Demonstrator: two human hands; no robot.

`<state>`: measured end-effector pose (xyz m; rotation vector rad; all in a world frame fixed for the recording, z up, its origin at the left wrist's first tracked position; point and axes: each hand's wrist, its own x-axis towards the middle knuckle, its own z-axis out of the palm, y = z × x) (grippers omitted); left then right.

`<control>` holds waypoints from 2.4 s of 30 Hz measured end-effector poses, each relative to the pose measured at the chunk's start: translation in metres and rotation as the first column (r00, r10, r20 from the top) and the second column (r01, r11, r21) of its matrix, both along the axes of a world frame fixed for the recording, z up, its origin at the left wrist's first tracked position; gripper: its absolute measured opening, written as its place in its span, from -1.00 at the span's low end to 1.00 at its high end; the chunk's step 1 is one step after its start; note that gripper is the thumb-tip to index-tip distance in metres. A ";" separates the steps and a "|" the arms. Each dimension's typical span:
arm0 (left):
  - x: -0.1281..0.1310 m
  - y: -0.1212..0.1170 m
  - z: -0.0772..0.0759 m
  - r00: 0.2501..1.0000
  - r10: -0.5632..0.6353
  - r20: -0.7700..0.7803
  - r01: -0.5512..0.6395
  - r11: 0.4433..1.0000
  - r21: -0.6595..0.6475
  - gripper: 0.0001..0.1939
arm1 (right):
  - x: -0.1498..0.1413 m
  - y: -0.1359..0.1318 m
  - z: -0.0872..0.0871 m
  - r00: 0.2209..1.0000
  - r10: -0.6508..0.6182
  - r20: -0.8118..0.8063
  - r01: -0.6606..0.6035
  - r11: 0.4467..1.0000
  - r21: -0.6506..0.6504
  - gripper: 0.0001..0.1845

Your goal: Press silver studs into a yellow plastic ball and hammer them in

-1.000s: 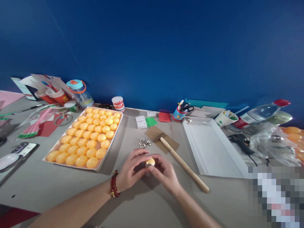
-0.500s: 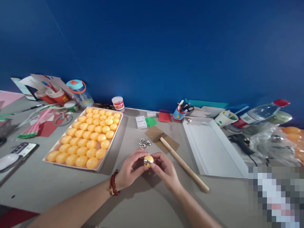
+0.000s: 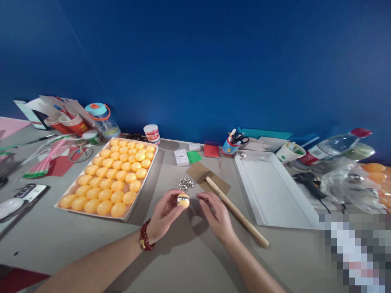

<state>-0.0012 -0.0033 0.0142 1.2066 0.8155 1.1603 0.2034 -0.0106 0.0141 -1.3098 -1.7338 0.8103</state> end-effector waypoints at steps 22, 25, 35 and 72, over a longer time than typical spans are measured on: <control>-0.001 -0.001 -0.003 0.998 -0.027 -0.048 0.022 0.994 -0.108 -0.70 | 0.005 0.021 -0.027 0.948 0.005 0.318 -0.082 0.970 0.229 -0.52; 0.000 0.000 -0.001 0.998 -0.041 -0.044 0.035 0.990 -0.137 -0.69 | 0.007 0.021 -0.027 0.947 -0.043 0.319 -0.032 0.973 0.228 -0.62; 0.001 -0.001 0.004 0.994 -0.102 -0.050 0.093 0.985 -0.148 -0.66 | 0.005 0.022 -0.020 0.935 -0.091 0.342 0.014 0.975 0.220 -0.77; 0.002 0.002 -0.010 0.982 -0.103 -0.160 0.105 0.994 0.007 -0.67 | -0.002 0.006 0.001 0.783 -0.162 -0.600 -0.149 0.888 -0.435 -0.64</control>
